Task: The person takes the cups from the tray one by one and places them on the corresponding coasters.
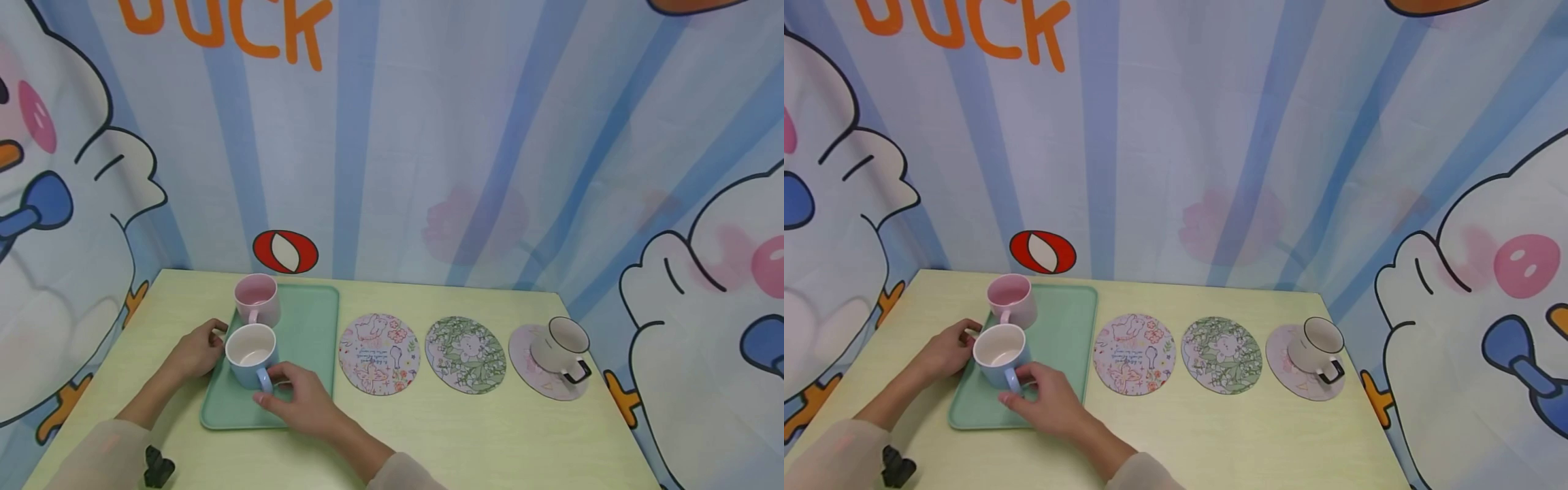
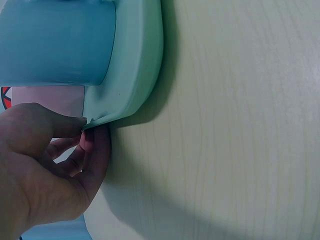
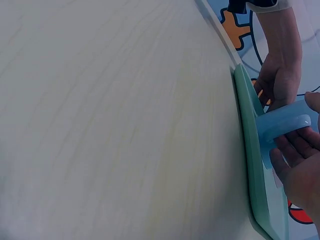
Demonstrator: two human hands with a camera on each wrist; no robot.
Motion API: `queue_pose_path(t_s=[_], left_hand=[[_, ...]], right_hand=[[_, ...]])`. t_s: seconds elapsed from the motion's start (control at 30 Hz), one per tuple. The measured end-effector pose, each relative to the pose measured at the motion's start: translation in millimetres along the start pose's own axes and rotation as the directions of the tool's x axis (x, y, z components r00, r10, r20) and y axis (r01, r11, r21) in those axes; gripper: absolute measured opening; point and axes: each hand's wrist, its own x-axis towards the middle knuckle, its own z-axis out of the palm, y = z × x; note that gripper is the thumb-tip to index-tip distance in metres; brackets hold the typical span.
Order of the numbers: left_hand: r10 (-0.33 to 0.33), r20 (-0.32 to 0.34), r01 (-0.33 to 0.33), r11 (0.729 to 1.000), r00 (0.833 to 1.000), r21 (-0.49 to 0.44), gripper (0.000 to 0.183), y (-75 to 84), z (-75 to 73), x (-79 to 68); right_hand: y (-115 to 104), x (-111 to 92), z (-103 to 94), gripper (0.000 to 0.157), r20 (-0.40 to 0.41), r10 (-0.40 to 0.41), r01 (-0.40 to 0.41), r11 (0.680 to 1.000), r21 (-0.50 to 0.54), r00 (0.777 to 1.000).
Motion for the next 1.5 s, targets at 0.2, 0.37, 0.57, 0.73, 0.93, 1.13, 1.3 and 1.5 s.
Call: queue_pose_path(t_s=[0.2, 0.37, 0.57, 0.73, 0.93, 1.13, 1.3, 1.5], left_hand=[[0.007, -0.004, -0.007, 1.000, 1.000, 0.004, 0.035, -1.0, 0.5, 0.1], [0.007, -0.005, -0.007, 1.000, 1.000, -0.001, 0.035, -0.1, 0.8, -0.4], [-0.005, -0.003, 0.005, 1.000, 1.000, -0.002, 0.035, 1.6, 0.0, -0.9], [-0.007, -0.004, 0.007, 1.000, 1.000, -0.003, 0.035, 1.5, -0.8, -0.7], [0.009, -0.014, -0.009, 1.000, 1.000, -0.006, 0.034, 0.6, 0.3, -1.5], [0.008, -0.011, -0.008, 1.000, 1.000, -0.004, 0.034, 2.8, -0.3, -1.6], [0.004, -0.001, -0.004, 1.000, 1.000, -0.008, 0.037, 3.5, -1.0, -0.8], [0.000, 0.012, 0.000, 1.000, 1.000, -0.015, 0.037, 0.2, 1.3, -1.0]], right_hand=[[2, 1, 5.5, 0.024, -0.001, 0.064, -0.064, 0.996, 0.070, 0.998], [4, 2, 9.7, 0.018, 0.018, 0.066, -0.067, 0.994, 0.083, 0.998], [3, 3, 11.5, 0.024, 0.041, 0.075, -0.081, 0.984, 0.159, 0.996], [1, 4, 13.7, 0.023, 0.048, 0.112, -0.121, 0.962, 0.244, 0.993], [-1, 5, 13.3, 0.026, 0.039, 0.167, -0.171, 0.955, 0.241, 0.985], [2, 4, 12.8, 0.032, -0.005, 0.193, -0.188, 0.960, 0.207, 0.981], [2, 4, 11.4, 0.036, -0.073, 0.178, -0.165, 0.975, 0.149, 0.981], [-1, 5, 5.0, 0.032, -0.101, 0.173, -0.161, 0.980, 0.120, 0.980]])
